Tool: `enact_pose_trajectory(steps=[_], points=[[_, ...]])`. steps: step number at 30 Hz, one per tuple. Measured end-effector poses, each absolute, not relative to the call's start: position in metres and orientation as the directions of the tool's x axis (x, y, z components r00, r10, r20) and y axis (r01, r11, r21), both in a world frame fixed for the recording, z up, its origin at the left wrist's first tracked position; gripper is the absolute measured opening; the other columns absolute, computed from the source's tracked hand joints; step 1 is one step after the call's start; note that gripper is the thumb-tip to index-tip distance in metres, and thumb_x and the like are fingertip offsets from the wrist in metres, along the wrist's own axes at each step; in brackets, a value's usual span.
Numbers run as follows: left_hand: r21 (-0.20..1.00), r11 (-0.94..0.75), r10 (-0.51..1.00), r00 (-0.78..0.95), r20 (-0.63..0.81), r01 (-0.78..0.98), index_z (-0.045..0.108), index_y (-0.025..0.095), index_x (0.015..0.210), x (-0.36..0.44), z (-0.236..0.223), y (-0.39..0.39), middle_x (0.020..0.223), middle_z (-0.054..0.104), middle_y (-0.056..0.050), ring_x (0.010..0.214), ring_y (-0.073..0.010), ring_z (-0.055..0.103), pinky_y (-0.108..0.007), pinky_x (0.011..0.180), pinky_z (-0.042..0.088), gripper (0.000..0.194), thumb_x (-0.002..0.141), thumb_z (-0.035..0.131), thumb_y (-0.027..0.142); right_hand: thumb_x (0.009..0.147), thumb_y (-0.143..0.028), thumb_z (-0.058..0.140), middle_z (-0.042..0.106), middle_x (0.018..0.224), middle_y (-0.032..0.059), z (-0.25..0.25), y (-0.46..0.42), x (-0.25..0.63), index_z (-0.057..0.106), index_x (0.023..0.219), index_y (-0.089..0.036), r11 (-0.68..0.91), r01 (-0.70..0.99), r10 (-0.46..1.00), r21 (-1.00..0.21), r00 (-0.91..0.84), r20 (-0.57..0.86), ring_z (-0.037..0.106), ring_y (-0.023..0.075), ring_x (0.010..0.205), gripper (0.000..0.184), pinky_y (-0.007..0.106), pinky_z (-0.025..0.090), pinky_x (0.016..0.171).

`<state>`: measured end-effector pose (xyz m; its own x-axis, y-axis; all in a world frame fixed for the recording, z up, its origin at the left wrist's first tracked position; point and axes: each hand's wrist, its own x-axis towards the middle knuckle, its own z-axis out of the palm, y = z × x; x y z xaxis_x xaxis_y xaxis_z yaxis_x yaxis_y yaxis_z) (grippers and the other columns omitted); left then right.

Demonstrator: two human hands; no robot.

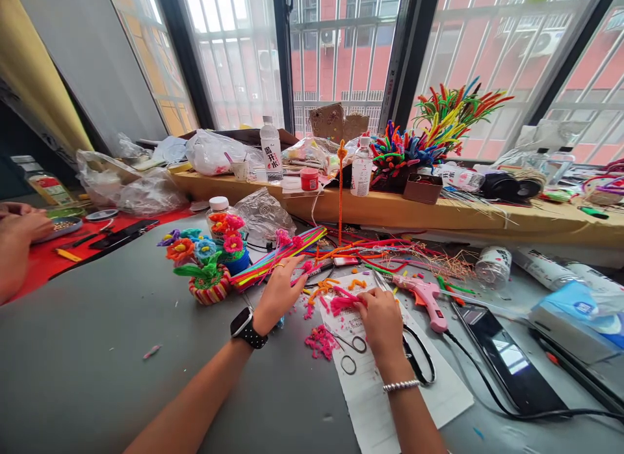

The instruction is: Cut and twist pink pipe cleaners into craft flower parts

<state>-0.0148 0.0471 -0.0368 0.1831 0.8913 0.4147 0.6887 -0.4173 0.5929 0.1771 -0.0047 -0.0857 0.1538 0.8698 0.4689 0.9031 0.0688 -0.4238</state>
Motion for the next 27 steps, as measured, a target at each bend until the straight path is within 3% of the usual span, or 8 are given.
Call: enact_pose_trajectory(steps=[4, 10, 15, 20, 24, 27], points=[[0.622, -0.445, 0.884, 0.207, 0.418, 0.645, 0.054, 0.016, 0.104, -0.012, -0.031, 0.042, 0.106, 0.055, -0.01, 0.1, -0.0206, 0.049, -0.037, 0.09, 0.037, 0.031, 0.074, 0.046, 0.014, 0.076, -0.027, 0.049, 0.062, 0.074, 0.0086, -0.083, -0.005, 0.179, 0.067, 0.07, -0.02, 0.07, 0.866, 0.867, -0.495, 0.193, 0.459, 0.05, 0.0256, 0.075, 0.021, 0.038, 0.038, 0.07], [0.739, -0.458, 0.889, 0.266, 0.373, 0.494, 0.058, 0.017, 0.098, -0.009, -0.027, 0.039, 0.099, 0.059, -0.008, 0.091, -0.0181, 0.054, -0.031, 0.079, 0.044, 0.025, 0.076, 0.048, 0.023, 0.078, -0.039, 0.046, 0.064, 0.079, 0.0103, -0.069, -0.01, 0.18, 0.067, 0.082, -0.014, 0.062, 0.712, 0.877, -0.7, 0.295, 0.379, 0.057, 0.0231, 0.071, 0.033, 0.037, 0.043, 0.067], [0.822, -0.421, 0.884, 0.374, 0.279, 0.383, 0.063, 0.016, 0.088, -0.006, -0.029, 0.037, 0.083, 0.064, -0.006, 0.071, -0.0153, 0.059, -0.026, 0.064, 0.047, 0.024, 0.074, 0.051, 0.031, 0.078, -0.041, 0.049, 0.066, 0.08, 0.0066, -0.06, -0.013, 0.172, 0.068, 0.08, -0.016, 0.18, 0.538, 0.953, -0.823, 0.114, 0.282, 0.061, 0.0194, 0.074, 0.031, 0.028, 0.049, 0.064], [0.901, -0.318, 0.886, 0.432, 0.17, 0.296, 0.063, 0.014, 0.076, -0.006, -0.032, 0.037, 0.064, 0.063, -0.003, 0.059, -0.0136, 0.059, -0.023, 0.056, 0.046, 0.017, 0.071, 0.052, 0.027, 0.076, -0.039, 0.052, 0.066, 0.082, 0.0071, -0.059, -0.014, 0.168, 0.068, 0.08, -0.015, 0.196, 0.42, 0.969, -0.886, 0.056, 0.241, 0.06, 0.021, 0.08, 0.029, 0.031, 0.048, 0.07], [0.88, -0.331, 0.903, 0.385, 0.191, 0.341, 0.064, 0.015, 0.075, -0.011, -0.031, 0.041, 0.066, 0.064, -0.002, 0.06, -0.0136, 0.059, -0.022, 0.056, 0.046, 0.014, 0.069, 0.053, 0.022, 0.072, -0.041, 0.056, 0.068, 0.081, 0.0077, -0.058, -0.014, 0.171, 0.069, 0.079, -0.016, 0.109, 0.395, 0.961, -0.912, 0.193, 0.199, 0.061, 0.0224, 0.078, 0.029, 0.031, 0.046, 0.07], [0.778, -0.4, 0.911, 0.302, 0.281, 0.484, 0.065, 0.015, 0.076, -0.016, -0.031, 0.047, 0.075, 0.065, -0.004, 0.07, -0.0149, 0.06, -0.026, 0.066, 0.048, 0.015, 0.07, 0.051, 0.016, 0.071, -0.042, 0.055, 0.069, 0.08, 0.009, -0.059, -0.014, 0.174, 0.068, 0.08, -0.015, 0.063, 0.395, 0.943, -0.916, 0.277, 0.184, 0.061, 0.0244, 0.079, 0.032, 0.032, 0.044, 0.071]])
